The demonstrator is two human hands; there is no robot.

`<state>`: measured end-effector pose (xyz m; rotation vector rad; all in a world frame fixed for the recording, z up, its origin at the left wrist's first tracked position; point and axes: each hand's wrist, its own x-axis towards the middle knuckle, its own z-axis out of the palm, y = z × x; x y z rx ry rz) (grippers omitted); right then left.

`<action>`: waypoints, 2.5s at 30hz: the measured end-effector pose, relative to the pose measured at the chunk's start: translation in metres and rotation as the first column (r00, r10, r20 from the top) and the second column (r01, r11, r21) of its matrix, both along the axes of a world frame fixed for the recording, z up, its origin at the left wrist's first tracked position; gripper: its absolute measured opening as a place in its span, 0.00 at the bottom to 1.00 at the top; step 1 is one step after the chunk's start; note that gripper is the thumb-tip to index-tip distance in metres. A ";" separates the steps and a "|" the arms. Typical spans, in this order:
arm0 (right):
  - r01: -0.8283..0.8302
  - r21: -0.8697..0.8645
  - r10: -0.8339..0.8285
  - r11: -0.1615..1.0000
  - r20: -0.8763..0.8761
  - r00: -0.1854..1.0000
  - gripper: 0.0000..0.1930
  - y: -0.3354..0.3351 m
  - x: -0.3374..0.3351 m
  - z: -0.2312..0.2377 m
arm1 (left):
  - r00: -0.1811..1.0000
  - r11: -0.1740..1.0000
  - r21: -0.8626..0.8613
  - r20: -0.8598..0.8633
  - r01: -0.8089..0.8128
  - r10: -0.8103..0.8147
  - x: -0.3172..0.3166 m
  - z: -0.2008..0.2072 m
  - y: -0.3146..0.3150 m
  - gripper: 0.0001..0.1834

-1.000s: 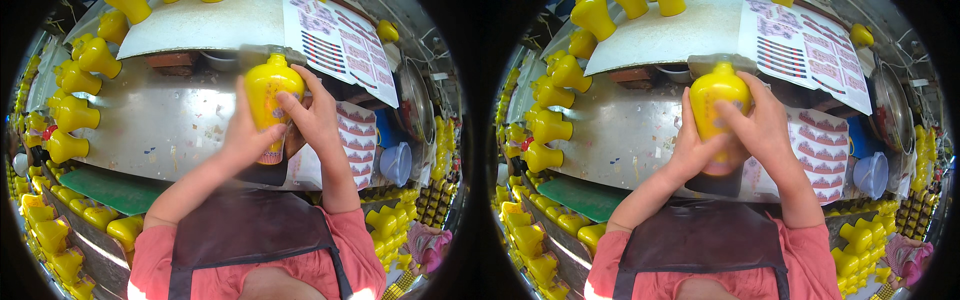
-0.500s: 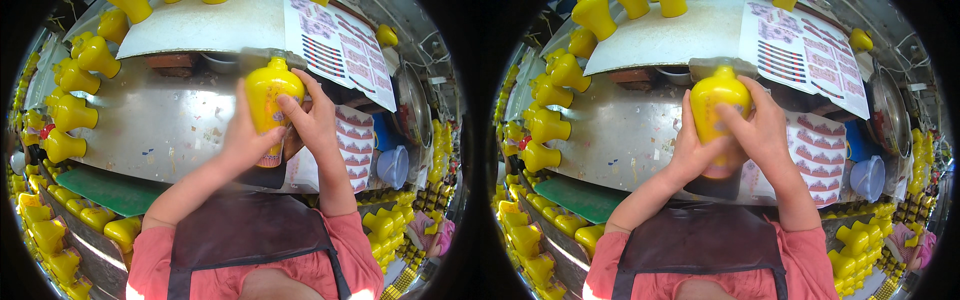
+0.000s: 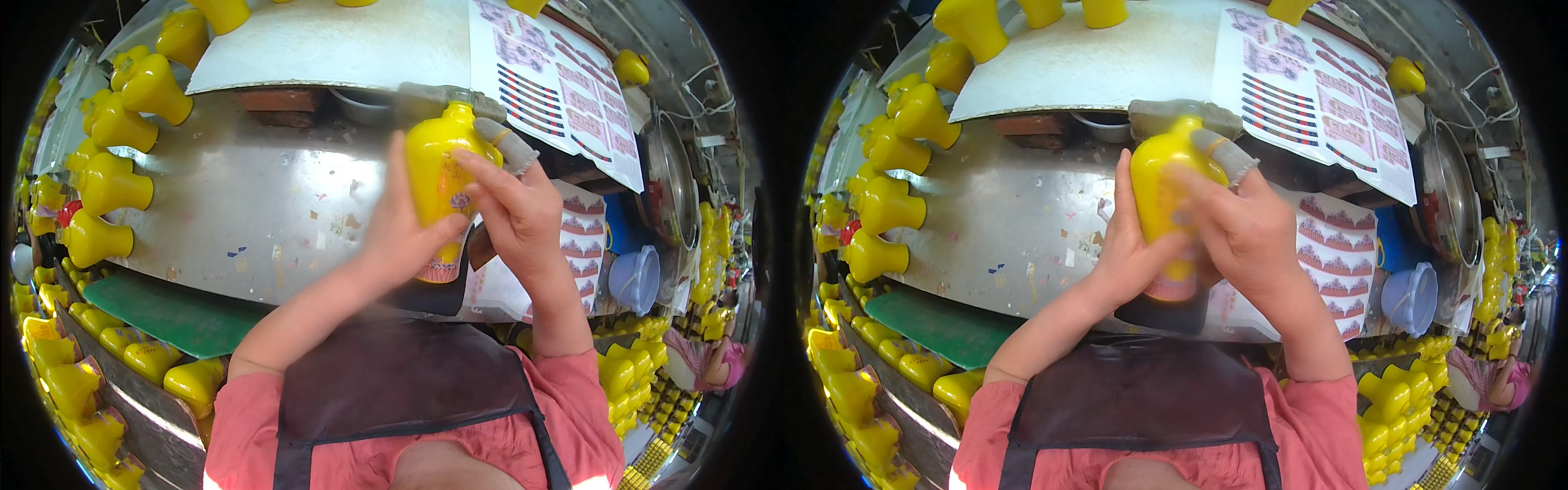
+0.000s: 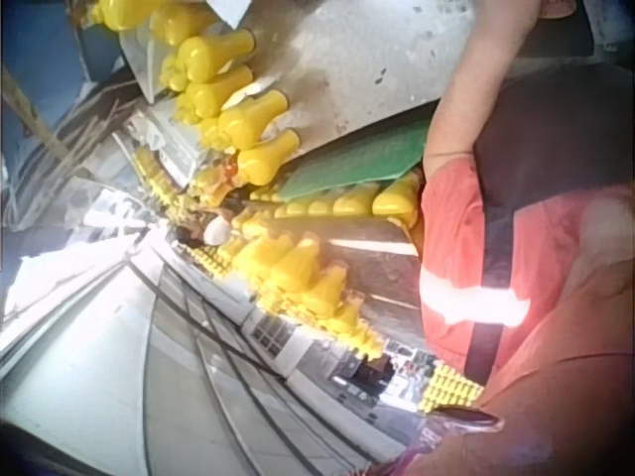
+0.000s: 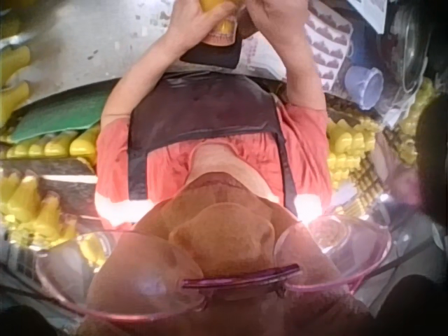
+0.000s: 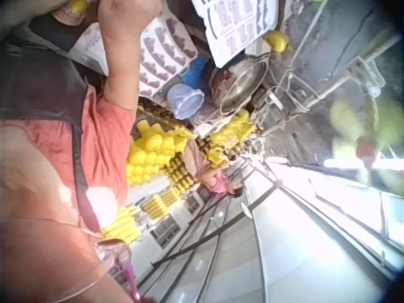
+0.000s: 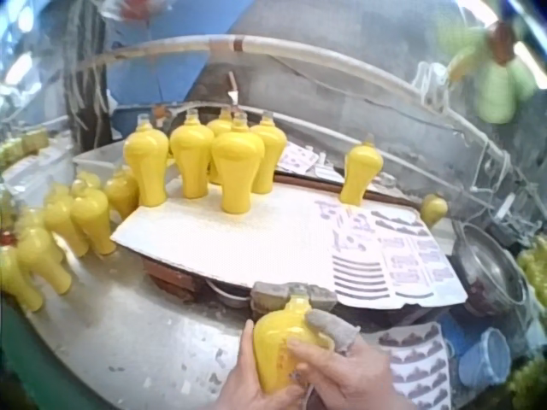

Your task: The person applies printed labels to yellow plastic bottles on a metal workbench. They peel each label from a sheet, align it on the bottle, smooth it down, and then place the labeled bottle aside. The process is repeated for multiple bottles.

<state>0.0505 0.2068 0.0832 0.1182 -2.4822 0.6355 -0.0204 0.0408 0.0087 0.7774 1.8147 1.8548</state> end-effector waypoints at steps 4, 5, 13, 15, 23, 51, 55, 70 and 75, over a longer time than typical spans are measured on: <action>0.048 0.058 -0.055 0.997 0.121 0.991 0.22 0.004 -0.003 0.003 | 0.998 0.996 -0.094 -0.060 0.007 -0.013 -0.002 -0.002 0.001 0.65; 0.046 0.060 -0.055 0.997 0.153 0.987 0.22 0.006 -0.003 0.005 | 0.997 0.995 -0.102 -0.069 0.009 -0.016 -0.002 -0.002 0.001 0.65; 0.016 0.097 -0.041 0.995 0.257 0.966 0.23 0.011 -0.005 0.011 | 0.998 0.993 -0.115 -0.057 -0.006 -0.001 0.001 -0.002 0.002 0.65; 0.014 0.103 -0.038 0.995 0.233 0.972 0.24 0.009 -0.007 0.012 | 0.999 0.994 -0.110 -0.051 -0.007 0.002 0.001 -0.002 0.003 0.65; 0.181 -0.064 -0.134 0.981 0.450 0.883 0.24 0.006 0.002 0.023 | 1.000 0.999 -0.054 -0.027 0.007 -0.009 0.000 0.000 0.001 0.65; -0.216 -0.252 0.241 0.943 0.074 0.968 0.14 0.018 -0.022 0.040 | 0.998 0.989 -0.146 -0.066 -0.016 0.006 -0.002 0.005 0.002 0.66; 0.018 0.268 0.016 0.963 -0.124 0.992 0.18 0.015 -0.032 0.037 | 0.982 0.984 -0.150 -0.175 -0.093 0.066 -0.002 0.005 0.001 0.63; -0.152 -0.318 0.195 0.936 0.107 0.975 0.08 0.005 0.076 -0.017 | 0.998 0.995 0.086 -0.043 -0.046 0.050 -0.017 0.002 0.015 0.46; 0.376 -0.654 0.018 0.656 0.512 0.859 0.26 0.002 0.051 -0.023 | 0.971 0.995 -0.088 -0.237 -0.045 0.023 -0.005 0.003 -0.001 0.53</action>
